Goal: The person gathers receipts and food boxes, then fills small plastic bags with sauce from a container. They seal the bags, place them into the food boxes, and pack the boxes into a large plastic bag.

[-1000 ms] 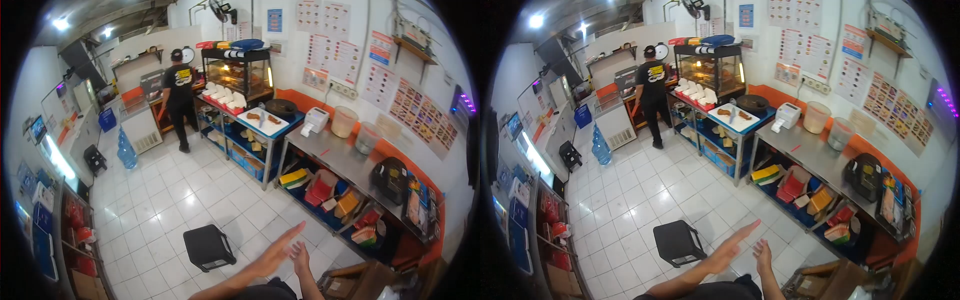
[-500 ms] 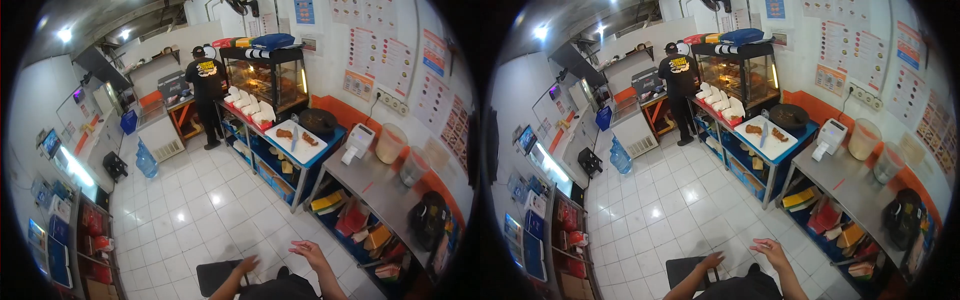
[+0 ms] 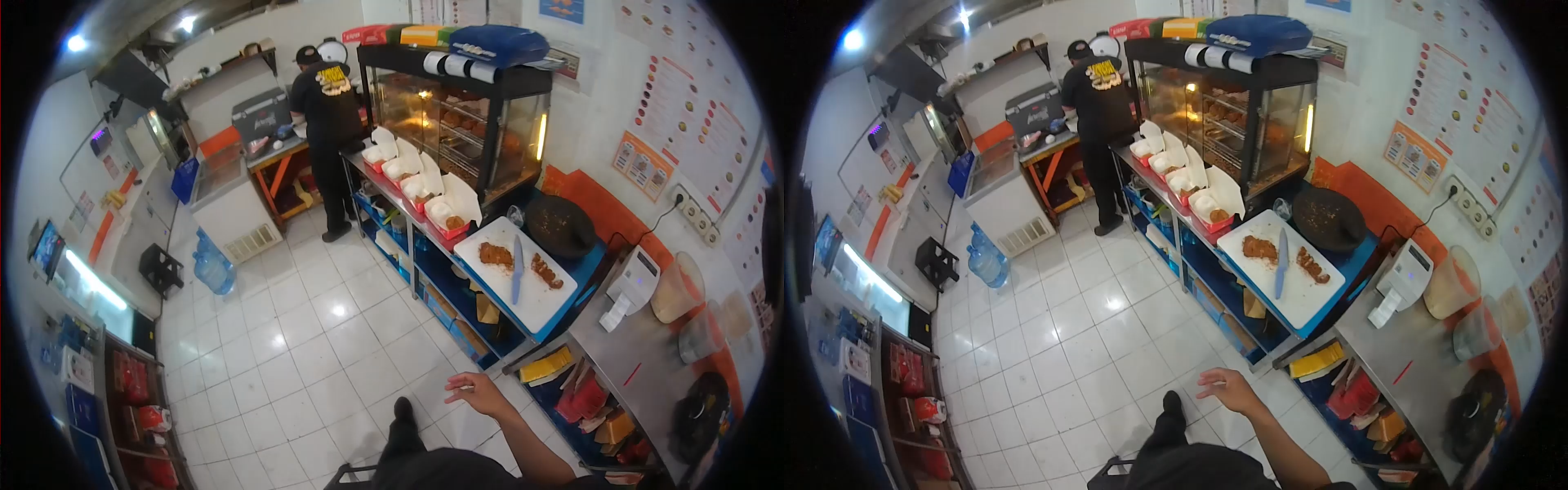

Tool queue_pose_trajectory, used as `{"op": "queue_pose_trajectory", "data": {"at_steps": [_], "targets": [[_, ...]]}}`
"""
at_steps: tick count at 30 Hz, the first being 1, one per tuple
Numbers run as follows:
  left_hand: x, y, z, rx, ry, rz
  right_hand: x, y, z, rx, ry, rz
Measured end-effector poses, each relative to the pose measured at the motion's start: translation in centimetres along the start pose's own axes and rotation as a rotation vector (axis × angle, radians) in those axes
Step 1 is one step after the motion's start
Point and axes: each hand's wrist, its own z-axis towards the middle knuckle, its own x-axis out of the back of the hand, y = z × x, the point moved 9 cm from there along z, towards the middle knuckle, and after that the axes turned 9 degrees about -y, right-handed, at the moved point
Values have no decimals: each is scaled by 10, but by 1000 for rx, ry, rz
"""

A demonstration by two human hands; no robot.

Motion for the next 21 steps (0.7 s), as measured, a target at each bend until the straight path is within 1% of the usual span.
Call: {"op": "queue_pose_trajectory", "data": {"at_steps": [1, 4, 6, 7, 8, 9, 10, 11, 12, 13, 14, 16, 17, 18, 19, 20, 21], "targets": [[9, 38, 11, -41, -21, 16, 4, -5, 18, -67, 8, -36], [73, 155, 53, -177, -49, 132, 23, -17, 77, -17, -39, -83], [147, 229, 110, -302, 4, 311, 53, -28, 106, -39, 34, -94], [188, 276, 130, -372, 53, 403, 69, -31, 119, -48, 67, -100], [237, 342, 130, -367, 162, 410, 89, -28, 132, -65, 89, -134], [282, 410, 122, -455, 270, 381, 106, -29, 143, -54, 111, -166], [321, 480, 108, -550, 350, 422, 122, -29, 153, -41, 132, -201], [353, 542, 78, -617, 388, 309, 138, -27, 164, -28, 148, -236], [384, 594, 71, -811, 420, 186, 153, -20, 176, -66, 141, -324], [405, 646, 38, -887, 477, 166, 168, -14, 188, -104, 134, -414], [418, 688, 14, -945, 440, -18, 184, -13, 206, -136, 129, -508], [430, 747, 11, -1015, 382, -242, 209, -23, 240, -226, 100, -524], [429, 767, 12, -1040, 345, -348, 218, -28, 248, -281, 85, -524], [422, 783, 22, -1078, 315, -367, 228, -45, 264, -310, 63, -591], [410, 787, 54, -1048, 273, -329, 235, -55, 278, -323, 62, -562], [396, 781, 107, -964, 223, -206, 245, -65, 294, -332, 68, -536], [372, 781, 109, -833, 216, 87, 254, -74, 312, -341, 75, -509]]}}
